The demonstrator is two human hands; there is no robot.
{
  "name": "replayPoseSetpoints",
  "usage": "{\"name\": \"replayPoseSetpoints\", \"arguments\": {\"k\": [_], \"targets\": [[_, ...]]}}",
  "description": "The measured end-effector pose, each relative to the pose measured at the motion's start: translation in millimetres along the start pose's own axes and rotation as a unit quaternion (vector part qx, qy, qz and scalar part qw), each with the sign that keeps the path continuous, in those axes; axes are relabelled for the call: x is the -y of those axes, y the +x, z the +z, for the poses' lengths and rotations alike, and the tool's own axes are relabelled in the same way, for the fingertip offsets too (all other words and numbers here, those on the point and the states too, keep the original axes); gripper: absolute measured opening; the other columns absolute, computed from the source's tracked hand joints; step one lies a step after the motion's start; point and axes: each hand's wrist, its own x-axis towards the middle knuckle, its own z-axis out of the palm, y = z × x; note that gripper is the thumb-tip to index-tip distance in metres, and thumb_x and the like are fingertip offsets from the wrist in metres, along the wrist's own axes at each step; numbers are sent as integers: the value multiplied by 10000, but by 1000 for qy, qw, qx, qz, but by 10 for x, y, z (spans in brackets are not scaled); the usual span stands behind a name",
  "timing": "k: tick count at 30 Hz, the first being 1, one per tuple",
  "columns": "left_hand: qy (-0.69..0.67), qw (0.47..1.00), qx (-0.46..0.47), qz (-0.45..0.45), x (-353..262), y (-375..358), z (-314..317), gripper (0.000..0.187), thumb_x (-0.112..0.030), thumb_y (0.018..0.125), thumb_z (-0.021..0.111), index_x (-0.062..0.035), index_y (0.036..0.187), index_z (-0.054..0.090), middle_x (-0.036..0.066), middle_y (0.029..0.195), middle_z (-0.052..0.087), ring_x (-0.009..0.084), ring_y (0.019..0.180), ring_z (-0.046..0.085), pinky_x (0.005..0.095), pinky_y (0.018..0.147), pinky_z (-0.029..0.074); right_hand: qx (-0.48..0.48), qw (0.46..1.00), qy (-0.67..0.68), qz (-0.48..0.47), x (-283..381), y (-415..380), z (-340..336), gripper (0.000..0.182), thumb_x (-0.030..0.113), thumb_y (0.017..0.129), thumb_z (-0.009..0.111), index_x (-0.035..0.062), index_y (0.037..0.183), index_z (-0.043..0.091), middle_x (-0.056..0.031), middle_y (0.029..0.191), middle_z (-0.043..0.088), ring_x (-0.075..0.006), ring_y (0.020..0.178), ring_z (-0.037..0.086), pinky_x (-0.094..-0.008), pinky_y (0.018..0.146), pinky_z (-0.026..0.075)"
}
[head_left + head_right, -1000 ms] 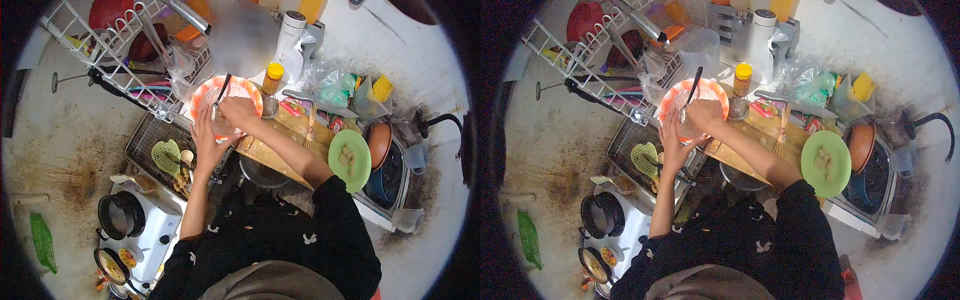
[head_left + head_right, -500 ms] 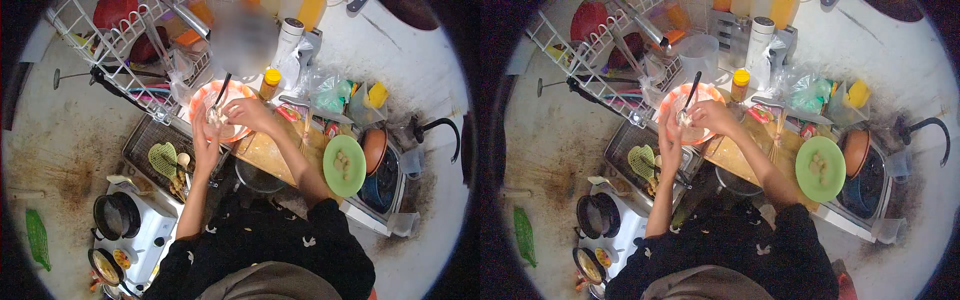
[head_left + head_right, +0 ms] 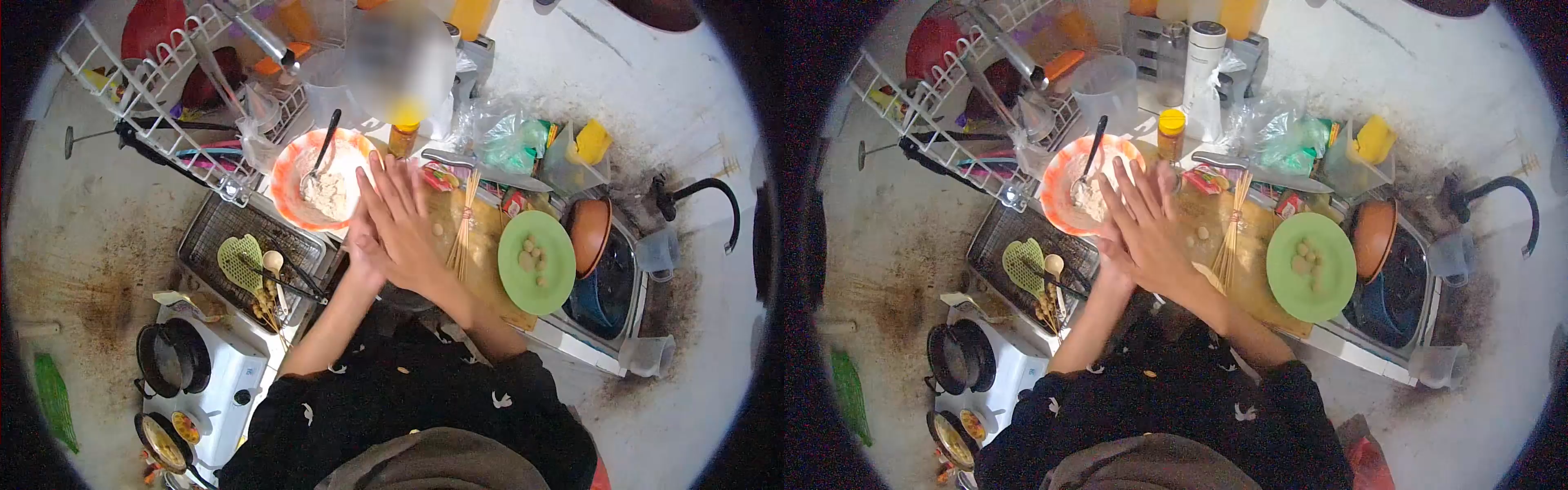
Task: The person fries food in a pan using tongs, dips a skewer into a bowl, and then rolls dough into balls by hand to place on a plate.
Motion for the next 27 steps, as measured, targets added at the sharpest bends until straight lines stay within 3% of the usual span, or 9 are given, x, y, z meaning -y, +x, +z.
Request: {"name": "replayPoseSetpoints", "arguments": {"k": [1,2,7,11,13,14,17,24,27], "targets": [[63,973,173,139,120,-43,66,538,-371,920,256,-85,1370,183,113,1400,238,256,1295,228,385,1079,163,-2,1000,-1,4,10,-28,10,722,521,844,320,44,1370,192,-175,1406,202,-348,1299,184,-502,1042,102],[1,994,-26,-107,38,-175,-166,625,-423,885,300,-128,1394,89,90,1427,174,276,1313,169,389,1085,125,-22,995,94,28,27,-63,7,753,555,837,300,26,1363,199,-187,1401,207,-359,1294,188,-500,1042,105],[-49,980,-63,-184,159,-216,-221,716,-487,844,334,-130,1397,51,75,1440,139,260,1323,146,396,1083,108,-1,982,189,9,105,-357,-78,851,634,817,237,-31,1347,198,-231,1387,208,-357,1289,204,-488,1039,107],[141,985,13,101,409,-343,96,722,-546,840,305,-125,1390,104,72,1446,124,222,1329,136,409,1070,124,5,981,175,88,-111,-284,-127,844,624,821,224,-36,1346,196,-219,1395,201,-332,1303,191,-488,1039,95],[-4,968,-13,-251,426,-382,-198,700,-526,857,293,-125,1394,88,71,1448,119,204,1330,132,434,1065,126,-27,961,253,112,-87,-296,-151,866,643,810,212,-32,1350,186,-206,1403,193,-323,1313,169,-496,1038,77],[33,954,-4,-297,346,-295,-114,724,-587,845,260,-184,1402,33,23,1459,79,185,1338,102,436,1056,140,-36,955,282,86,13,-333,-121,859,637,811,221,-27,1354,178,-202,1406,189,-323,1315,159,-495,1039,72],[97,960,-23,-260,326,-365,-45,705,-566,854,268,-173,1399,55,24,1459,81,189,1337,105,424,1058,146,-18,959,283,28,22,-507,-80,828,597,819,274,-15,1364,155,-203,1412,171,-327,1320,135,-479,1047,70],[168,973,-39,-153,381,-422,112,666,-479,882,321,-110,1388,97,50,1452,92,212,1325,145,372,1060,179,-72,961,201,175,37,-409,-43,869,665,802,191,12,1374,140,-175,1427,141,-310,1328,107,-466,1053,53],[232,956,-72,-164,328,-441,183,712,-489,862,348,-45,1372,124,90,1434,148,214,1317,175,349,1049,205,-85,962,248,71,59,-511,8,693,526,860,181,73,1384,177,-112,1439,153,-316,1318,156,-428,1062,65]]}}
